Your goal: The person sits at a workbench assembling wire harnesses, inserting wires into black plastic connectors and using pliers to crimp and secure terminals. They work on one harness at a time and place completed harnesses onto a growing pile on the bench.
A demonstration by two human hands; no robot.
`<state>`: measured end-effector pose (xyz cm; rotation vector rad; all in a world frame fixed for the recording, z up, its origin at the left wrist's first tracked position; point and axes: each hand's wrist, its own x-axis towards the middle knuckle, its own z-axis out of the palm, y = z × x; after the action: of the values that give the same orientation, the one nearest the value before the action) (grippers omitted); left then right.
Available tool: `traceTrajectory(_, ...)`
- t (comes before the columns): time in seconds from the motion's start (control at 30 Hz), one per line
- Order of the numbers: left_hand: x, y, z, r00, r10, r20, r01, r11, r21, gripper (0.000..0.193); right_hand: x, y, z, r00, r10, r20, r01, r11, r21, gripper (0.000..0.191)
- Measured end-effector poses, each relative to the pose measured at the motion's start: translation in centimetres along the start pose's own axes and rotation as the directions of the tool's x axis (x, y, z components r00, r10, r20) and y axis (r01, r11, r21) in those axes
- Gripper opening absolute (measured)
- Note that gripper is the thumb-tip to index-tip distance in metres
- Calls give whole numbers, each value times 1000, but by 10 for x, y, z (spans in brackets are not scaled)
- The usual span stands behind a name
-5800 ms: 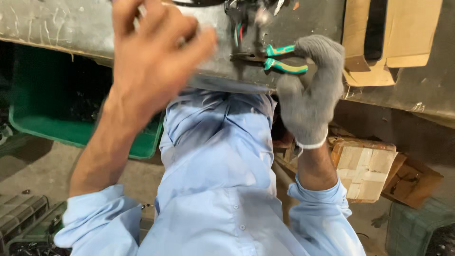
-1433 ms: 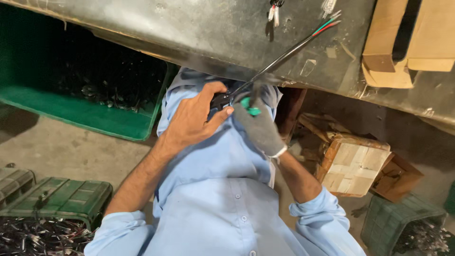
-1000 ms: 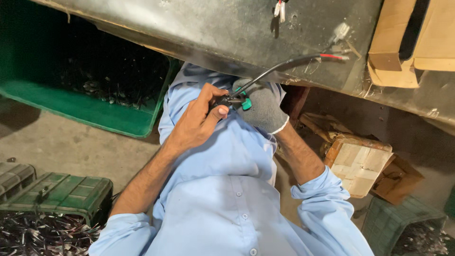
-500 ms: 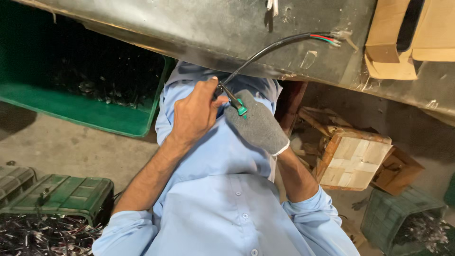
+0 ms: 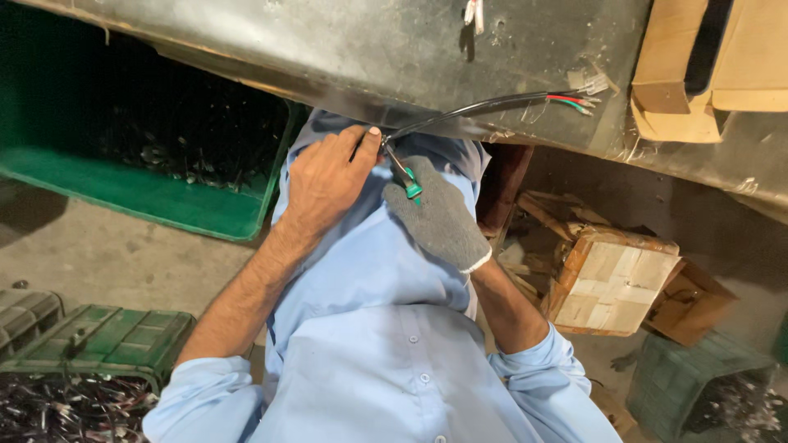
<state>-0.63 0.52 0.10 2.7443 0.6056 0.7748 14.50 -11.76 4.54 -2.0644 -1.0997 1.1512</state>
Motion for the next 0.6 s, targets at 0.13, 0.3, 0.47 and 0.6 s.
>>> traceTrajectory(0.13, 3, -4, -3, 999, 50, 19, -50, 998, 34, 36, -1, -1, 4, 990, -89, -113, 76, 991, -109, 36)
traceTrajectory(0.3, 10, -6, -11, 991, -67, 114, 80, 990, -116, 48, 23, 5, 17, 998, -5, -61, 7, 999, 39, 36)
traceTrajectory(0.47, 8, 1, -22, 927, -242, 287, 364, 766, -530, 44, 24, 12, 8, 999, -8, -42, 11, 998, 60, 39)
traceTrajectory(0.6, -1, 9, -24, 847, -271, 457, 529, 352, -772, 36, 24, 21, -8, 928, -357, -107, 347, 932, -103, 29)
